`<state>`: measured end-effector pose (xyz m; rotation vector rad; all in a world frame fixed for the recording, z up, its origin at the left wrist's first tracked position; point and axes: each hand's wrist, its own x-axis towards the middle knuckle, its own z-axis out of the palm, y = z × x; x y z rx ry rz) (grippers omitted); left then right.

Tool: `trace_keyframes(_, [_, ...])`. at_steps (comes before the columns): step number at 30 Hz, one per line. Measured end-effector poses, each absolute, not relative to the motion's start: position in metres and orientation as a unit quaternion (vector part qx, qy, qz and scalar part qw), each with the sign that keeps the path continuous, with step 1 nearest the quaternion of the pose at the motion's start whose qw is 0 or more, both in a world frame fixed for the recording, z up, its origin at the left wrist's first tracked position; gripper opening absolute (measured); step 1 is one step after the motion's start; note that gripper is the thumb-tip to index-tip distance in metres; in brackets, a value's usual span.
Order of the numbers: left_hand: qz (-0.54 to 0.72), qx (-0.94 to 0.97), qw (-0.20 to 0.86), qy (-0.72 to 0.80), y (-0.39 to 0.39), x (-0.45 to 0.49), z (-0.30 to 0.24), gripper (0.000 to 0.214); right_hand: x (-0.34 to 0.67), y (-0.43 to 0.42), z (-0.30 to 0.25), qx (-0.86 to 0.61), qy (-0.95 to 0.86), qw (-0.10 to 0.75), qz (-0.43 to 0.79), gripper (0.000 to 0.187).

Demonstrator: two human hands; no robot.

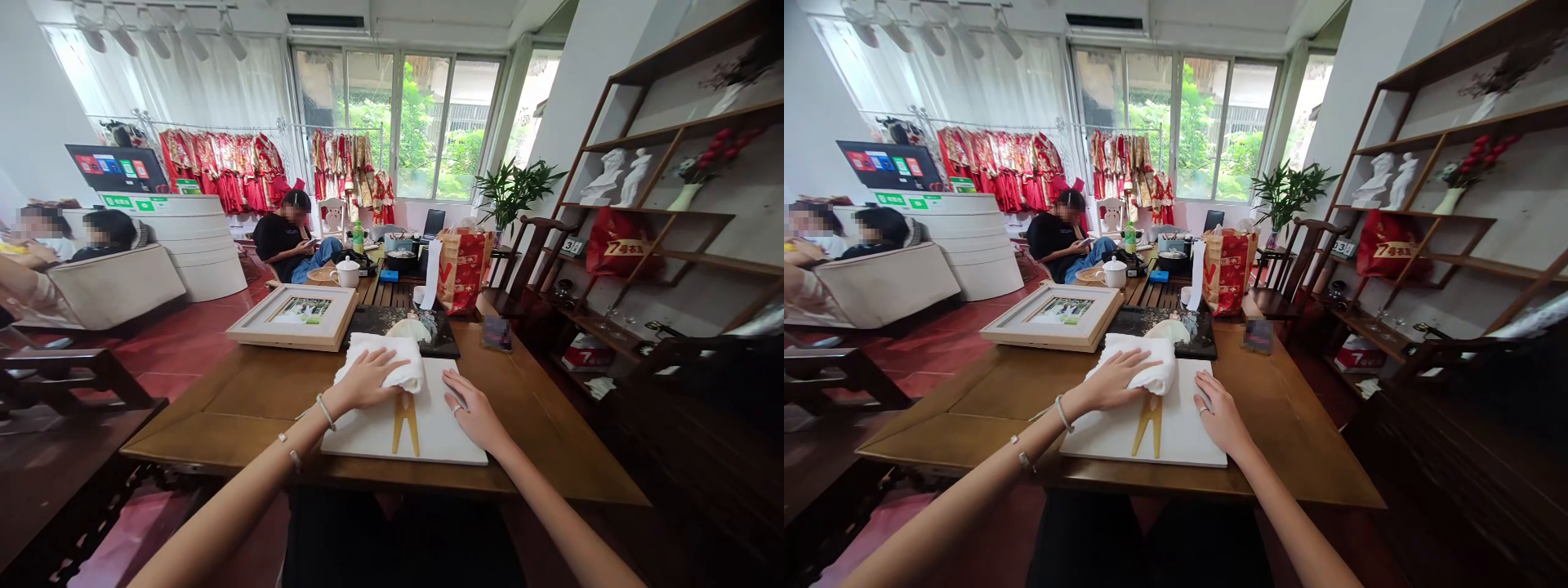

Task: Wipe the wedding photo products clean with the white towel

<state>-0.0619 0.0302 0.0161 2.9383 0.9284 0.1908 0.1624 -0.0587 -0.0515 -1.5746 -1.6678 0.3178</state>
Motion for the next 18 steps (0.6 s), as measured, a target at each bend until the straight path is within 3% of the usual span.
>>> trace_keyframes(8, [0.074,0.948,0.039,0.308,0.016,-0.086,0.011,0.055,0.165,-0.057,-0.054,-0.620,-0.652,0.418,0.131,0.038])
trace_keyframes(18, [0.059,0.947,0.075,0.306,-0.077,-0.124,0.025,0.073,0.163,-0.061,-0.039,-0.623,-0.653,0.409,0.137,0.039])
